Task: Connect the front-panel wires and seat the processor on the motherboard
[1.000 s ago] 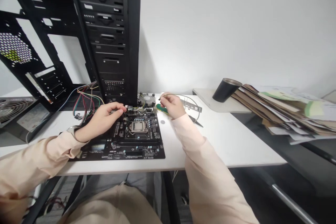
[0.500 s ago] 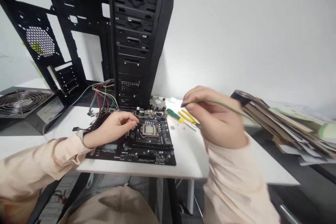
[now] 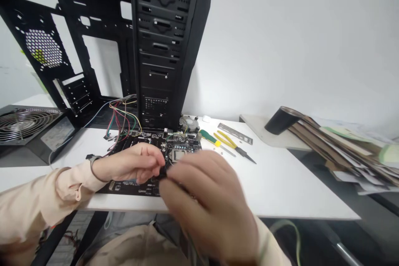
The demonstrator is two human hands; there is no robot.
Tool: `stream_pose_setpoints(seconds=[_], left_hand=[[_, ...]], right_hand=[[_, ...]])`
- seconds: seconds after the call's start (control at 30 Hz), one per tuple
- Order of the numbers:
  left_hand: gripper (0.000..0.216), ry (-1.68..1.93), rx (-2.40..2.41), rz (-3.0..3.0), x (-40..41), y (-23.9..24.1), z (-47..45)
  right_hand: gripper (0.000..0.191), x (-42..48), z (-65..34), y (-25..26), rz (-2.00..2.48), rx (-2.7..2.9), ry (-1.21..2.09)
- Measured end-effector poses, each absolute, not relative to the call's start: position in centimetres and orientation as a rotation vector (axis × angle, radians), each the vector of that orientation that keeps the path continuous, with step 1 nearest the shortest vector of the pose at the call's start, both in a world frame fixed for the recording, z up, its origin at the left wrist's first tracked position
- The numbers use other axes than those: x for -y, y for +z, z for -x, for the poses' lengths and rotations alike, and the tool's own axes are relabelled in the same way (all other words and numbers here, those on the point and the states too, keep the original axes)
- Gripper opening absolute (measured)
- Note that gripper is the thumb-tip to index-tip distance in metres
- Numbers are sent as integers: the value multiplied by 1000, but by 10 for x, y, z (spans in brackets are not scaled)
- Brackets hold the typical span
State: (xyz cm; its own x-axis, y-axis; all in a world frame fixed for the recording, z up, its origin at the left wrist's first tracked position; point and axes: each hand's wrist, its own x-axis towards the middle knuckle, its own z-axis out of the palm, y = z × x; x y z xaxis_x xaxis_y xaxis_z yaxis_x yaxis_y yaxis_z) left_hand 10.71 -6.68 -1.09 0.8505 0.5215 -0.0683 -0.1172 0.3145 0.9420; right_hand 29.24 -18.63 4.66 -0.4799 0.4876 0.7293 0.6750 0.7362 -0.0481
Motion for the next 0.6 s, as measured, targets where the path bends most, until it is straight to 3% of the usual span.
stream_pose_setpoints(seconds=[0.27,0.6], left_hand=[[42,407,-346,-971,50,-11,-94],[40,229,-452,-980,45,-21,-92]], right_hand=[[8,76,-283,20,423,2313,173],[15,70,-284,-23,376,2112,266]])
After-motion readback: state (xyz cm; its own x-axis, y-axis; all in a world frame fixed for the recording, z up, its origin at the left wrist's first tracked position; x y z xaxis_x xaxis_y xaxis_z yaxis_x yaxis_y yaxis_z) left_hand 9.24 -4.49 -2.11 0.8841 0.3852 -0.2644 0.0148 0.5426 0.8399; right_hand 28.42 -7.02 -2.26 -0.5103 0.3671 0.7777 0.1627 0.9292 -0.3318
